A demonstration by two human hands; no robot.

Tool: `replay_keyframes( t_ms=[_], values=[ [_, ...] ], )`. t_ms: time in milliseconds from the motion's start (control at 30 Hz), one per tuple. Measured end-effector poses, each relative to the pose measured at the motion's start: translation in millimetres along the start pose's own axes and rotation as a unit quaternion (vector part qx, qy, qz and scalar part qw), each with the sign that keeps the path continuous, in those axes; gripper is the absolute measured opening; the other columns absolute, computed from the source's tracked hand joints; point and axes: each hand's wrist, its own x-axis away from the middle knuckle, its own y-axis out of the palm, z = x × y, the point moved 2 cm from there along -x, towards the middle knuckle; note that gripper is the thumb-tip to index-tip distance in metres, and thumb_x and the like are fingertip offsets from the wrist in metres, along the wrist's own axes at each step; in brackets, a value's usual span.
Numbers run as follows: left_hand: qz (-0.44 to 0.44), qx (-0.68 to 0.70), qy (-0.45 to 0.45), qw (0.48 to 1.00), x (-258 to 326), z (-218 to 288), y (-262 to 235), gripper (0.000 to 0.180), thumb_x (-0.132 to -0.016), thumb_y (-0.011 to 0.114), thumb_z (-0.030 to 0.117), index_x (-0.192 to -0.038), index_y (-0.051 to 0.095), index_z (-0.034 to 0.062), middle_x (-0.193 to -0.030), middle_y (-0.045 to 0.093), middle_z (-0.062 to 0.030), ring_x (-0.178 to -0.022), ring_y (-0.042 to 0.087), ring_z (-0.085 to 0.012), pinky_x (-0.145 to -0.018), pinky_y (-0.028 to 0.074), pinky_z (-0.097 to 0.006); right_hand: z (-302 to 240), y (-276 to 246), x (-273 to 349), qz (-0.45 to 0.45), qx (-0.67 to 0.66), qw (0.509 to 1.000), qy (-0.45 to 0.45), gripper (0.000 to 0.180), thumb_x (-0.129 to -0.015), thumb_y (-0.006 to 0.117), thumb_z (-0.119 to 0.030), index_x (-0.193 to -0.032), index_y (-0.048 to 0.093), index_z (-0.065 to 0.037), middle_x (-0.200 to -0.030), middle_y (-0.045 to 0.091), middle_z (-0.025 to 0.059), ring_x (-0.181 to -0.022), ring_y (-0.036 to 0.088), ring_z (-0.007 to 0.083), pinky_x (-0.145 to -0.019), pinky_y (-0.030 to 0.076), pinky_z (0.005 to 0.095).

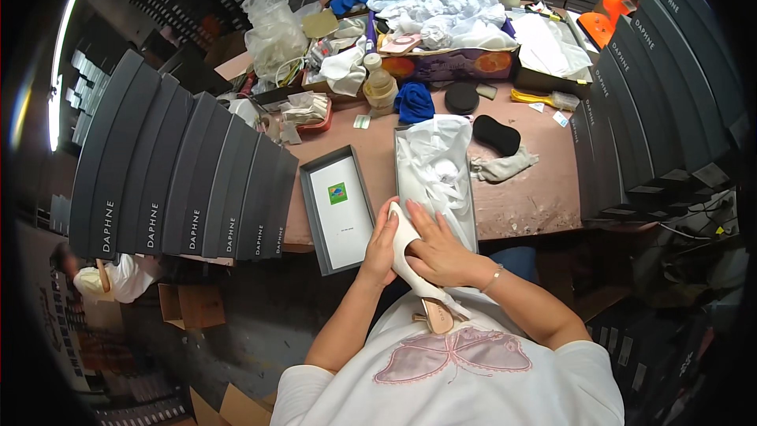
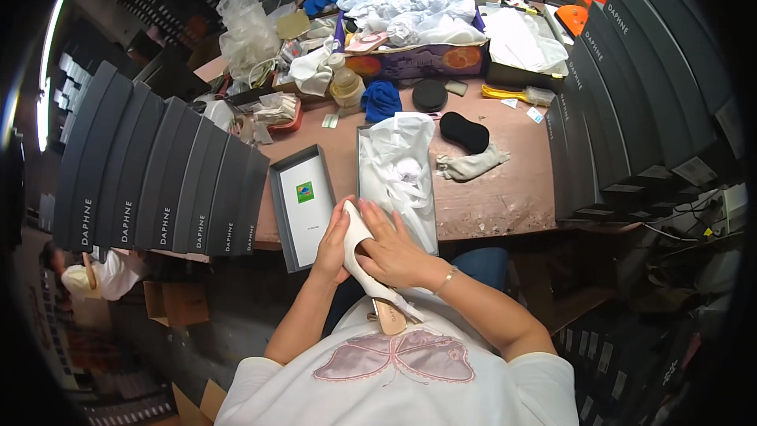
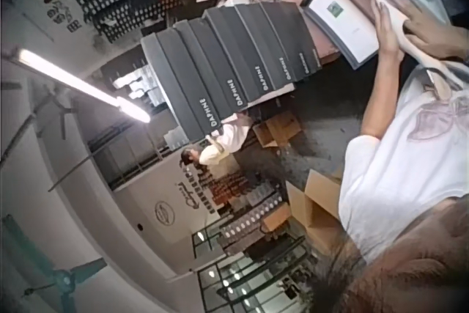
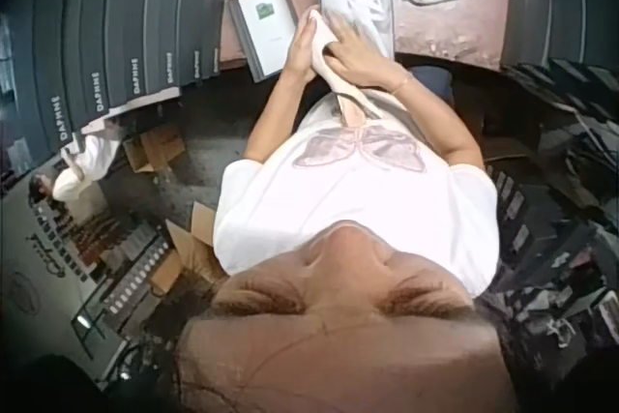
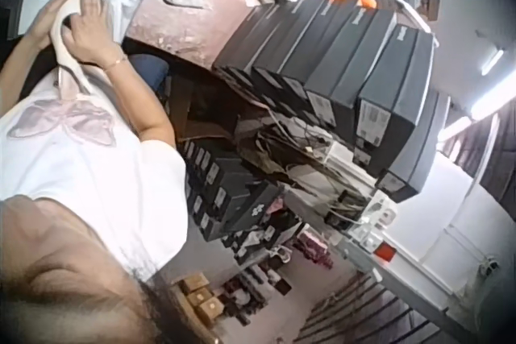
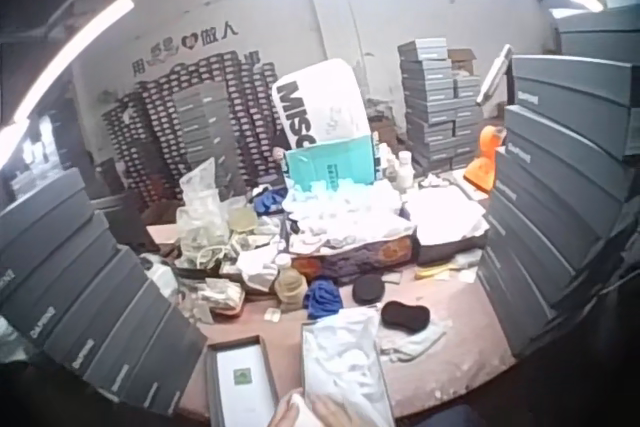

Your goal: Inspecting, wiping with a sponge, and wrapping shoes in tissue paper before placing them into shoe boxes.

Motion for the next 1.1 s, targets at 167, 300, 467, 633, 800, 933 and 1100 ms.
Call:
replay_keyframes(
  t_ms=[167,300,467,633,800,933,1100],
  values=[
    [0.042,-0.022,-0.008,0.999,-2,-7,-20,0.044,-0.102,0.038,0.029,-0.14,0.03,0.0096,-0.131,0.044,-0.0118,-0.118,0.048,-0.0222,-0.1,0.042,-0.037,8,42,-17,0.09,0.043,0.995,0.024,0.036,-0.088,0.048,-0.026,-0.087,0.064,0.007,-0.152,0.013,0.0263,-0.141,0.013,0.0431,-0.106,0.008,0.0669],
    [0.087,-0.033,-0.016,0.996,-3,-25,-35,0.046,-0.101,0.039,0.03,-0.141,0.028,0.0087,-0.128,0.044,-0.0114,-0.117,0.047,-0.0212,-0.098,0.042,-0.036,20,59,-21,0.153,0.142,0.978,0.009,0.03,-0.082,0.051,-0.02,-0.078,0.065,0.006,-0.148,0.025,0.0288,-0.139,0.019,0.0447,-0.105,0.008,0.0685],
    [0.131,-0.041,-0.015,0.99,4,-20,-39,0.051,-0.101,0.041,0.031,-0.143,0.026,0.0071,-0.132,0.041,-0.0115,-0.121,0.043,-0.0214,-0.1,0.039,-0.034,18,59,-32,0.067,0.076,0.994,0.035,0.023,-0.08,0.052,-0.015,-0.079,0.065,0.005,-0.143,0.032,0.03,-0.138,0.021,0.0451,-0.104,0.01,0.0696],
    [0.058,-0.06,0.001,0.997,19,-6,-9,0.05,-0.101,0.042,0.027,-0.143,0.026,0.0082,-0.124,0.045,-0.0094,-0.114,0.047,-0.0187,-0.096,0.041,-0.031,2,47,-10,0.11,0.048,0.992,0.046,0.02,-0.081,0.053,-0.011,-0.081,0.063,0.006,-0.147,0.026,0.028,-0.139,0.017,0.0455,-0.104,0.011,0.0686],
    [0.095,-0.093,0.054,0.99,14,-10,-9,0.052,-0.099,0.046,0.026,-0.143,0.025,0.0081,-0.123,0.045,-0.011,-0.112,0.047,-0.0177,-0.094,0.041,-0.031,9,46,-16,0.097,0.029,0.995,0.019,0.027,-0.084,0.053,-0.016,-0.088,0.063,0.009,-0.148,0.023,0.0284,-0.14,0.016,0.0442,-0.105,0.011,0.0683],
    [0.091,-0.112,0.047,0.988,26,-11,-9,0.053,-0.098,0.048,0.027,-0.142,0.026,0.0075,-0.121,0.045,-0.0117,-0.107,0.05,-0.0171,-0.092,0.042,-0.03,-4,42,1,0.056,0.007,0.997,0.058,0.029,-0.084,0.054,-0.017,-0.087,0.064,0.01,-0.147,0.026,0.0282,-0.14,0.017,0.0441,-0.105,0.011,0.0674],
    [0.063,-0.108,0.035,0.992,23,-21,-3,0.053,-0.098,0.048,0.027,-0.142,0.027,0.0068,-0.115,0.05,-0.0119,-0.101,0.052,-0.0166,-0.088,0.044,-0.029,0,38,10,0.07,0.023,0.995,0.069,0.03,-0.085,0.052,-0.015,-0.098,0.062,0.01,-0.149,0.019,0.0274,-0.14,0.015,0.0438,-0.106,0.011,0.0666]
  ],
)
